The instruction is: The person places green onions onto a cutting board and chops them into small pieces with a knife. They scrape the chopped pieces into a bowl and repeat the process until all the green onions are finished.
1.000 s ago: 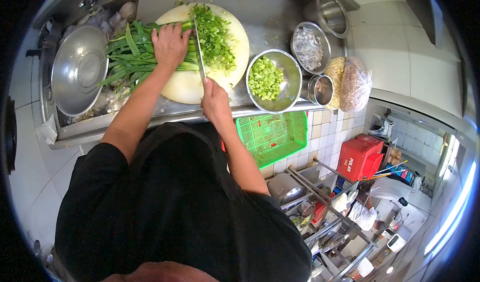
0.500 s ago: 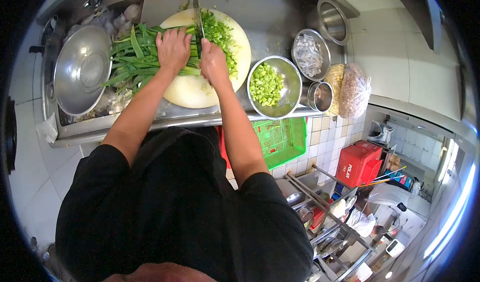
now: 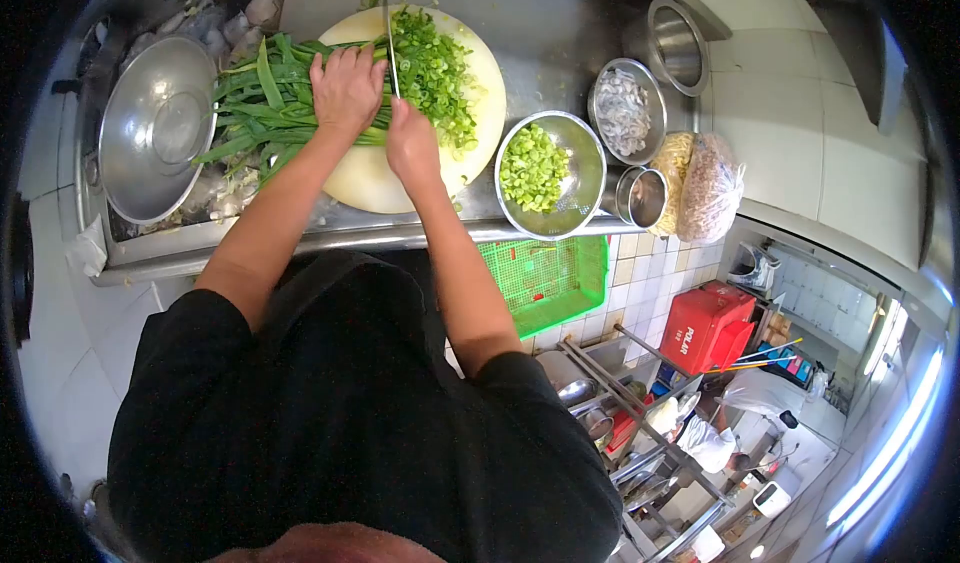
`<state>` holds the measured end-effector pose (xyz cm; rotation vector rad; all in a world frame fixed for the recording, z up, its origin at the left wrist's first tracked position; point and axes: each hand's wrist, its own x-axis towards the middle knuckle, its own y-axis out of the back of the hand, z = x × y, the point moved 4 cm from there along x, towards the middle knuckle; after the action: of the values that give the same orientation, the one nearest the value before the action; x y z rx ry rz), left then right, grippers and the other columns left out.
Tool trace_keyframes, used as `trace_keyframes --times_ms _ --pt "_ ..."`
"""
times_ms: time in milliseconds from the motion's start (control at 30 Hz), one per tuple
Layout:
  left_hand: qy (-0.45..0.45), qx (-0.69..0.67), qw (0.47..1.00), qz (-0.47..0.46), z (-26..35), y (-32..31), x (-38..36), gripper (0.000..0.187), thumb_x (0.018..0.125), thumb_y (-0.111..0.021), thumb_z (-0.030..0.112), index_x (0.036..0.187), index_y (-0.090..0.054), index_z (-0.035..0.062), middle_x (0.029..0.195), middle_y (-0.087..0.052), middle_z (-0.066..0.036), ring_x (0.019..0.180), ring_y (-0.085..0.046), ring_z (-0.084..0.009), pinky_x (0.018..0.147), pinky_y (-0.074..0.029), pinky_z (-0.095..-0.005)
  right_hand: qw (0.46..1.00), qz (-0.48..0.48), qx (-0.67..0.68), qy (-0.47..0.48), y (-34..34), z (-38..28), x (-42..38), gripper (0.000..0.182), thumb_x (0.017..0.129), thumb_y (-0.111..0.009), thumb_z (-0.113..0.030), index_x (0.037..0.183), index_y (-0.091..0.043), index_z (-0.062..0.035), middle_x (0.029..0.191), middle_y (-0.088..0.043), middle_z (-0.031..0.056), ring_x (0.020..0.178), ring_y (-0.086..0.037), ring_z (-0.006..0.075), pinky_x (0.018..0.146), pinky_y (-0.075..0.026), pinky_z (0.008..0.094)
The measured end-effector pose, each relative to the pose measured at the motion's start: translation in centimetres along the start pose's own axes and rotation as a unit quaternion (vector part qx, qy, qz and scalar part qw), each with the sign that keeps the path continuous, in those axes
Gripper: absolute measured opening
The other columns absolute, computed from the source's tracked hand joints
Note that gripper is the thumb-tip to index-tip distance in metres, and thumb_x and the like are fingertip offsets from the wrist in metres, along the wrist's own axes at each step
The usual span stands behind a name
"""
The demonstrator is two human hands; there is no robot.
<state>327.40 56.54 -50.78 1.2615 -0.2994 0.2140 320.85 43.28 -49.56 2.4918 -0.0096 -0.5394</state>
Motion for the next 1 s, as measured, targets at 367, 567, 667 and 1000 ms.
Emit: trace_keyframes --times_ms 367,567,667,1000 --pt "0.004 0.016 1.0 0.009 -0.1 -0.1 0.3 0.045 0.106 -0.052 0.041 0.133 -0.068 0.0093 0.12 -0.07 -0.01 0.122 -0.059 -0.0285 0.115 -0.034 -0.0586 0.996 -0.064 0.047 -0.051 4.3 4.8 -7.1 0.062 0.112 -0.04 -0.049 0.099 -0.064 0.0062 0.058 -0.058 0.0165 0.046 -0.059 0.027 0.047 -0.048 0.0429" --pt "0.027 -0.023 0.999 -0.035 -0.2 -0.1 0.7 0.051 0.108 -0.046 0.043 0.141 -0.062 0.0068 0.132 -0.066 -0.015 0.133 -0.053 -0.0319 0.119 -0.027 -0.0623 0.981 -0.066 0.135 -0.126 7.2 3.6 -9.4 0.063 0.11 -0.042 -0.054 0.088 -0.06 0.0025 0.06 -0.055 0.0086 0.043 -0.052 0.0184 0.042 -0.043 0.0358" --pt "0.078 -0.043 0.987 -0.134 -0.8 -0.7 2.2 0.06 0.109 -0.04 0.048 0.145 -0.058 0.0033 0.143 -0.06 -0.018 0.142 -0.047 -0.0347 0.123 -0.02 -0.0655 0.978 -0.034 0.171 -0.112 8.5 3.0 -10.0 0.062 0.11 -0.043 -0.053 0.085 -0.059 0.0016 0.06 -0.055 0.0087 0.043 -0.052 0.0179 0.043 -0.043 0.0353" --pt "-0.118 0.044 0.869 -0.479 -4.2 4.4 6.2 0.141 0.067 -0.074 0.083 0.165 -0.017 -0.0006 0.17 -0.026 -0.024 0.158 -0.025 -0.0374 0.125 -0.008 -0.0724 0.966 0.153 -0.197 0.071 8.6 4.5 -4.2 0.047 0.094 -0.069 -0.037 0.131 -0.07 -0.0074 0.095 -0.074 0.024 0.092 -0.072 0.0426 0.084 -0.056 0.0532"
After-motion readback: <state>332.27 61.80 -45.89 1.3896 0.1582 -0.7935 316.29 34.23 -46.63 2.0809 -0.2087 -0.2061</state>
